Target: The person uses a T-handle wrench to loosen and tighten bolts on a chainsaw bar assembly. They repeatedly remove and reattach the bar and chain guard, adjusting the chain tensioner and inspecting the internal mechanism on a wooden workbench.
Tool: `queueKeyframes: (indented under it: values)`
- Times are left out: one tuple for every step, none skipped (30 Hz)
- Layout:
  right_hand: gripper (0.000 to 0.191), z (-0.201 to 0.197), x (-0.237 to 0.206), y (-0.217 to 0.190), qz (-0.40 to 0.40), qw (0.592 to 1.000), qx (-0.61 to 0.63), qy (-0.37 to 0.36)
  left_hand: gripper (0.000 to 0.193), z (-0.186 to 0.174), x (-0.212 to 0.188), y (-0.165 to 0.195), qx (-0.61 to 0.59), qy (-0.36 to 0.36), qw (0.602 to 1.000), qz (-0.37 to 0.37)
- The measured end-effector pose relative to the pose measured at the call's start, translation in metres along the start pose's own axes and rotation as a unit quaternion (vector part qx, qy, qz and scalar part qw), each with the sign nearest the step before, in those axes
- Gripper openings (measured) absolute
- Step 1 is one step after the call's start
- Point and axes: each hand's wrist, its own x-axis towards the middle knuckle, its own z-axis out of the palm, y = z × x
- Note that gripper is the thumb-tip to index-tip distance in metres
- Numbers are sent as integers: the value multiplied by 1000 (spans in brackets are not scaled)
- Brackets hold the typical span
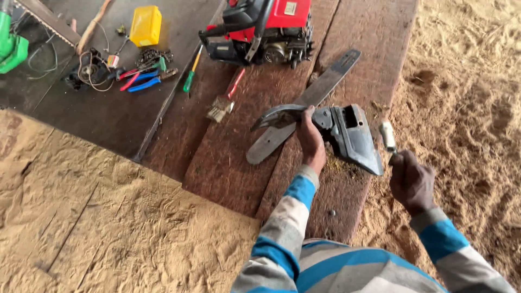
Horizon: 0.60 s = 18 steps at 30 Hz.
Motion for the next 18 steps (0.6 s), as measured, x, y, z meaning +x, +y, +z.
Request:
queueKeyframes:
  values:
    - [24, -1, -2, 0, -14, 999, 30, 0, 58, 0, 1, -1, -8, 4, 1000, 8]
    - [25, -2, -4, -1, -15, 999, 51, -11, 57, -1, 1, -2, -15, 8, 1000, 13]
    - [25, -3, -6, -2, -14, 997, 71, -19, 56, -1, 1, -4, -23, 15, 1000, 1]
    - [26, -4, -8, -3, -10, 995, 92, -24, 55, -1, 2, -5, -28, 20, 999, -12]
    - [30, -4, -10, -5, 36, 994, 104, -11, 54, -2, 3, -6, -33, 22, 999, -22]
    - [34, -3, -9, -6, 75, 990, 117, 4, 54, -2, 3, -6, -43, 12, 999, -12]
    - [38, -3, -9, -7, 113, 985, 130, 12, 54, -2, 3, -7, -54, 9, 999, -4]
    - [37, -2, -8, -8, 171, 969, 163, -68, 54, -3, 2, -7, -63, 12, 998, 0]
    - [38, -1, -5, -8, 229, 943, 194, -143, 54, -4, 1, -7, -74, 17, 997, -3]
    - [38, -1, -1, -9, 286, 908, 223, -210, 53, -4, 1, -7, -83, 16, 996, -6]
    - [34, -1, 1, -9, 305, 910, 223, -169, 53, -4, 1, -6, -91, 14, 996, -11]
    - [31, -3, 4, -10, 324, 910, 223, -130, 53, -5, 0, -6, -82, 30, 995, -38]
    - [29, -6, 5, -10, 337, 910, 222, -89, 53, -7, -1, -5, -77, 45, 994, -60]
    - [29, -10, 7, -11, 298, 938, 155, -88, 52, -7, 0, -5, -74, 61, 992, -78]
    - [30, -16, 8, -12, 256, 958, 88, -90, 51, -9, 0, -4, -54, 60, 992, -99]
    - [30, -21, 7, -14, 215, 972, 21, -92, 50, -13, -1, -5, -32, 61, 990, -121]
    - [29, -26, 6, -16, 183, 979, 66, -56, 49, -16, -2, -6, -7, 57, 988, -146]
    - [29, -31, 5, -17, 154, 982, 108, -16, 50, -21, -4, -7, 35, 8, 994, -104]
